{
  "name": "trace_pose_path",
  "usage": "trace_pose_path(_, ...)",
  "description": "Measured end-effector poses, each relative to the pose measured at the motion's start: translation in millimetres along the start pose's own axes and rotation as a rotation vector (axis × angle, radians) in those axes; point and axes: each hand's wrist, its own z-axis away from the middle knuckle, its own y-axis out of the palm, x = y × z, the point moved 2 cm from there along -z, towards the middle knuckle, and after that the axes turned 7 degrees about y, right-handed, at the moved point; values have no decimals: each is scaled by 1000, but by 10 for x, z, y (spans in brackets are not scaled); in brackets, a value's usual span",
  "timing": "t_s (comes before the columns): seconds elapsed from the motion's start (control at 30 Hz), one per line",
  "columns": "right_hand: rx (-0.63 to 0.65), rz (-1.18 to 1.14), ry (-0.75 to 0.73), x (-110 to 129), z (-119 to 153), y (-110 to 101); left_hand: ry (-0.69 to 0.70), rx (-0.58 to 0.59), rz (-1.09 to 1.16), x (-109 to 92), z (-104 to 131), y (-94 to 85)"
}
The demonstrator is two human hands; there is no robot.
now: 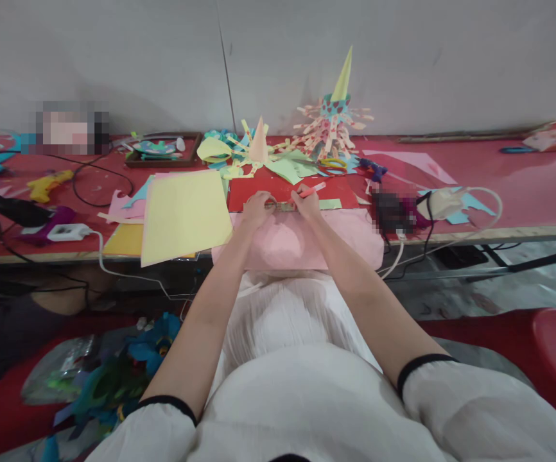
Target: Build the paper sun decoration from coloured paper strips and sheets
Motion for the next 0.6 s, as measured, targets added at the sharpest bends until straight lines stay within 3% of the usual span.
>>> trace_pose_path(0.13, 40, -18, -2, 28, 22, 3, 7, 13, 1, 30, -9, 24)
trace_pose_path(0.37, -44, -32, 23, 5, 3, -15, -4, -4, -1, 90, -17, 70)
trace_pose_path(0.6, -38, -29, 29, 5, 6, -19, -2, 2, -4, 86, -20, 72)
